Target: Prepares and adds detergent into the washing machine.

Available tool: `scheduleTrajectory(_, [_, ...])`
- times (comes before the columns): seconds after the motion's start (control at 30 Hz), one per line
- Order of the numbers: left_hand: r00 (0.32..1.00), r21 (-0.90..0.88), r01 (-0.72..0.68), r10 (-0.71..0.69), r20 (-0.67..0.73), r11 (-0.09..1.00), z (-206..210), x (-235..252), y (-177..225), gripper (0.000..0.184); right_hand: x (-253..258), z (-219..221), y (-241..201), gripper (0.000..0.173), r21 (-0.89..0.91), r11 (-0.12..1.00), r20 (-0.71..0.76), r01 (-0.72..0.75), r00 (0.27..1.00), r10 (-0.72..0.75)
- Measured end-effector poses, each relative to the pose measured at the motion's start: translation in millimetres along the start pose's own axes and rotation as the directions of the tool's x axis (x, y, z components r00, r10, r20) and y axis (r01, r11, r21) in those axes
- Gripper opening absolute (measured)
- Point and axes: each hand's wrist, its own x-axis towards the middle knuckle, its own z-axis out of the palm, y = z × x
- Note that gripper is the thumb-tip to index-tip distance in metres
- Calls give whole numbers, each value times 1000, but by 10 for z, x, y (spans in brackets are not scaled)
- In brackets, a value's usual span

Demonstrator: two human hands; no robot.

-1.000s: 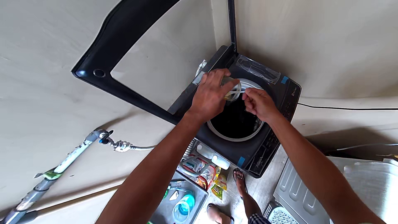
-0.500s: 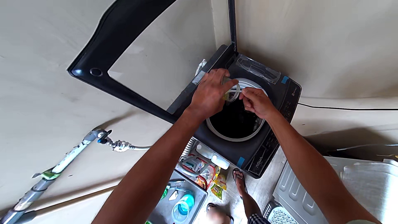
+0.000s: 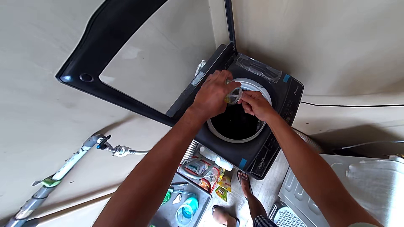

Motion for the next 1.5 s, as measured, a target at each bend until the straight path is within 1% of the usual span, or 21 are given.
scheduleTrajectory(0.1, [1000,31,2,-2,0,1000,-41,-2,-20,64,-129,-141,77,33,-28,998,-60,-51,997,50])
scheduleTrajectory(0.17, [1000,48,8,-7,-9,999,-59,-33,-45,63,-259,-239,123,34,-8,999,-118,-46,992,45])
scheduleTrajectory(0.27, [1000,46,4,-3,-20,999,-14,-32,-43,62,-251,-222,62,33,101,995,-66,-24,997,31])
scheduleTrajectory(0.37, [999,34,-8,10,-46,999,1,-6,12,60,-144,-51,28,33,142,988,32,-62,998,58])
scheduleTrajectory(0.4, [998,38,-11,13,-56,999,-8,-3,32,60,-135,-44,47,33,130,988,27,-82,996,80])
scheduleTrajectory(0.47, [998,35,-14,17,-65,999,-28,-11,38,59,-164,-132,94,33,86,992,-56,-95,993,100])
scheduleTrajectory(0.53, [998,10,-7,7,-65,1000,-43,-44,8,62,-220,-243,90,33,73,995,-129,-63,989,72])
scheduleTrajectory(0.63, [997,-63,50,-54,-58,997,-58,-48,19,73,-203,-199,13,33,82,997,-116,5,993,5])
scheduleTrajectory(0.73, [994,-126,90,-98,-56,988,-62,5,48,72,-63,-65,-2,32,-13,1000,-96,-7,995,6])
scheduleTrajectory(0.8, [992,-180,102,-114,-56,978,-91,12,37,73,-86,-138,17,33,-87,996,-123,-36,992,25])
scheduleTrajectory(0.9, [988,-240,113,-134,-74,964,-83,-31,-60,75,-225,-354,20,33,-69,998,-154,-8,988,-2])
scheduleTrajectory(1.0, [985,-293,144,-167,-55,945,-26,-39,-67,77,-163,-257,-21,33,-39,999,-97,34,995,-38])
scheduleTrajectory(1.1, [985,-292,145,-165,-45,945,-21,-31,-17,75,32,-64,-28,32,-36,999,-45,-8,999,7])
scheduleTrajectory(1.2, [985,-252,129,-154,-79,959,-98,-68,-27,73,-25,-182,31,32,-90,995,-68,-52,997,46])
scheduleTrajectory(1.23, [984,-245,137,-160,-79,960,-118,-90,-46,73,-87,-253,45,32,-99,994,-86,-48,995,39])
scheduleTrajectory(1.3, [982,-235,156,-177,-68,959,-124,-137,-77,73,-170,-319,54,33,-58,998,-98,-8,995,3])
scheduleTrajectory(1.4, [984,-228,159,-174,-48,961,-77,-101,-40,71,-101,-177,21,33,-4,1000,-55,29,998,-29])
scheduleTrajectory(1.5, [989,-210,131,-141,-36,969,-93,-45,42,70,5,-81,40,33,4,1000,-38,-25,999,25])
